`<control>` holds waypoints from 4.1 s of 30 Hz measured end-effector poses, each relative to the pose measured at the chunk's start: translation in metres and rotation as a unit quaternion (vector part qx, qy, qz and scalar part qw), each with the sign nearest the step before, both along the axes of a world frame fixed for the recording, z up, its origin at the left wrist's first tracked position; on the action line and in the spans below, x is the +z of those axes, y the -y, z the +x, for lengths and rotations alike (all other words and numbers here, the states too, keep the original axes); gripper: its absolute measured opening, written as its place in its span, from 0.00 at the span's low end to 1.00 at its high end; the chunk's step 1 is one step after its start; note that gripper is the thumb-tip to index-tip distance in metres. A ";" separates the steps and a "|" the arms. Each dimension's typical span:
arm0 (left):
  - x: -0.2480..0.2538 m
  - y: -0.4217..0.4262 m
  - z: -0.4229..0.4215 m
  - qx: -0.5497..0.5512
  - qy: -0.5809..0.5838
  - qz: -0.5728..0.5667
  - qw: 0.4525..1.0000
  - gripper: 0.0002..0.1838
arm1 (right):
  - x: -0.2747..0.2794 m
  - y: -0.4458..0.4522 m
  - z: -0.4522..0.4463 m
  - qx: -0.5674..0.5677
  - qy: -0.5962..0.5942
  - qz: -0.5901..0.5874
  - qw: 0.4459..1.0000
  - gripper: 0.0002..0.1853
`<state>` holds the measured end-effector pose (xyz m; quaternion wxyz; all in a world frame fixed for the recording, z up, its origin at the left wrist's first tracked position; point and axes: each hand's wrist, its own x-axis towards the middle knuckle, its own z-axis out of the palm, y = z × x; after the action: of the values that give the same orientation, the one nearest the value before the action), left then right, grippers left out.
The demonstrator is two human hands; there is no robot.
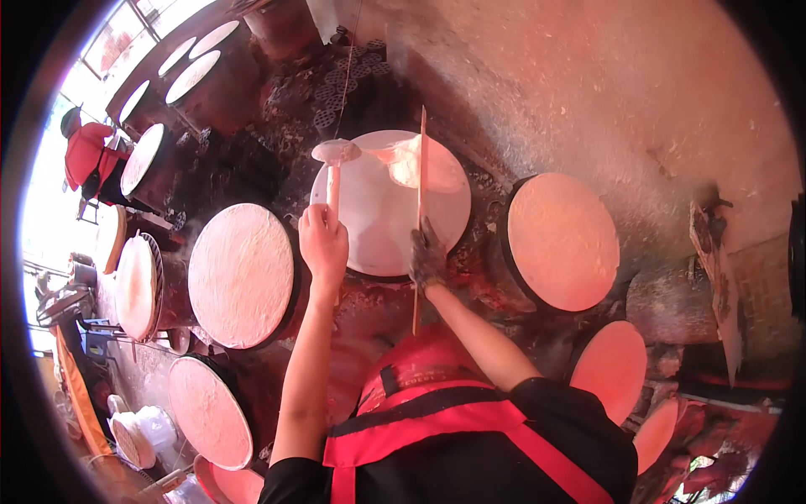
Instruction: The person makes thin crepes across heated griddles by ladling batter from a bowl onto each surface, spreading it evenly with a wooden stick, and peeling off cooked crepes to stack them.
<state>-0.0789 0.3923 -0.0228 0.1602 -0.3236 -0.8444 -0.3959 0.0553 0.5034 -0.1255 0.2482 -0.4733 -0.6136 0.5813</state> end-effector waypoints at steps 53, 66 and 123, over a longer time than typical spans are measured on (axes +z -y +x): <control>-0.019 0.066 0.197 0.194 0.620 0.432 0.625 0.13 | 0.029 -0.104 0.007 0.385 -0.005 0.108 0.917 0.23; -0.026 0.117 0.206 0.200 0.657 0.463 0.561 0.07 | -0.008 -0.181 0.008 0.440 -0.042 -0.004 0.897 0.19; -0.029 0.404 0.190 0.089 0.725 0.385 0.564 0.05 | -0.055 0.204 -0.017 -0.011 -0.207 -0.201 0.957 0.20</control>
<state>0.1107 -0.0116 -0.0516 -0.3622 0.2410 -0.4688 -0.7687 0.0388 0.2995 -0.1806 0.2753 -0.3895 -0.4141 0.7752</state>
